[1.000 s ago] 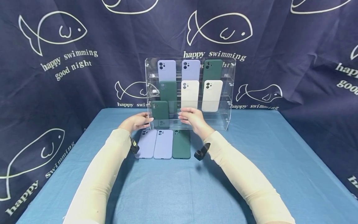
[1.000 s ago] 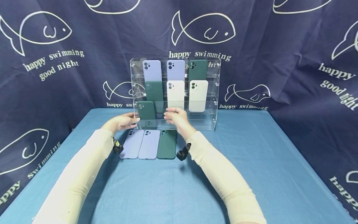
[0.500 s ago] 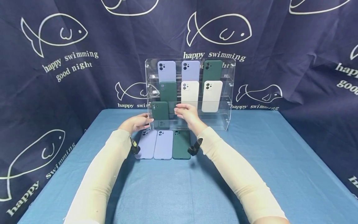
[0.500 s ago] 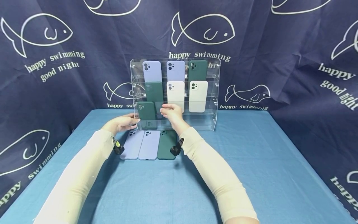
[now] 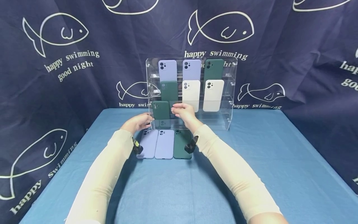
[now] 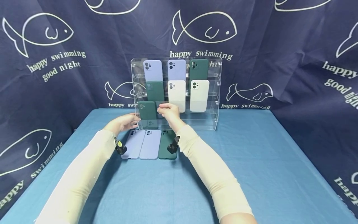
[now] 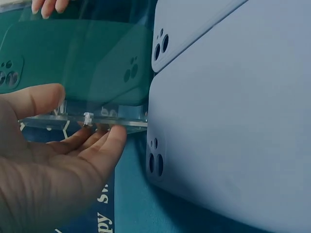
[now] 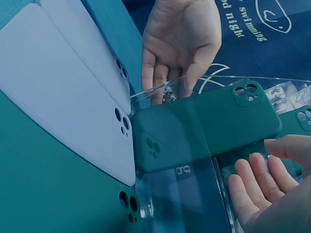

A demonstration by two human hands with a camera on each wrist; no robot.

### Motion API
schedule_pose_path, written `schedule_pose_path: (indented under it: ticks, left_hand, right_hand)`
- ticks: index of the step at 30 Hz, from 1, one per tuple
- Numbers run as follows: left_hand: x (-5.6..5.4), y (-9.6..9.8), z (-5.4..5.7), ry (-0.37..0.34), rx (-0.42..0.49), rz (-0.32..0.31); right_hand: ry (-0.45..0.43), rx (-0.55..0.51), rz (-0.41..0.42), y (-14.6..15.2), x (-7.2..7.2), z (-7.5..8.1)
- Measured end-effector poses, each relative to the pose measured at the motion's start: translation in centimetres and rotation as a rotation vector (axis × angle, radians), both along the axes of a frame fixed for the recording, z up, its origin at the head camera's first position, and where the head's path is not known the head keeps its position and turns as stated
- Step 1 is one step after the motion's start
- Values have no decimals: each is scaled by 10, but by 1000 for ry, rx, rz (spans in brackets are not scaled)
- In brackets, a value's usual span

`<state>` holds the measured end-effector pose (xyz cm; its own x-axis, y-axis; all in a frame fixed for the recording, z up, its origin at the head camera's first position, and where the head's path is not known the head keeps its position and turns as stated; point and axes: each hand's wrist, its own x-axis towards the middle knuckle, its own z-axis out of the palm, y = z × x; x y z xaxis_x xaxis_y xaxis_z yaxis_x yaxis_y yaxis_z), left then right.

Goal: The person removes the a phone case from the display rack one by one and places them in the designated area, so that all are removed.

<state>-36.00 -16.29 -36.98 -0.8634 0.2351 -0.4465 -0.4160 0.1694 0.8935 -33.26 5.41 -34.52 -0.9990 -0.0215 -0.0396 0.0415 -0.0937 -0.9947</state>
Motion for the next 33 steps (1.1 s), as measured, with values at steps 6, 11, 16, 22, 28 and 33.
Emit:
schedule_pose_path:
  ticks: [6, 11, 16, 22, 28, 33]
  left_hand:
    - [-1, 7, -1, 14, -73, 42]
    - [1, 9, -1, 27, -91, 62]
    - [2, 10, 0, 16, -72, 90]
    - [2, 13, 0, 26, -57, 97]
    - [2, 14, -2, 38, -60, 109]
    - [2, 13, -6, 49, -69, 118]
  right_hand:
    - [3, 17, -4, -4, -3, -2]
    - [8, 13, -46, -8, -2, -3]
    - [12, 18, -94, -13, -3, -6]
    - [37, 69, -163, -22, -4, -10]
    - [53, 190, -192, -28, -8, -15]
    - [58, 267, -201, -30, -7, -20]
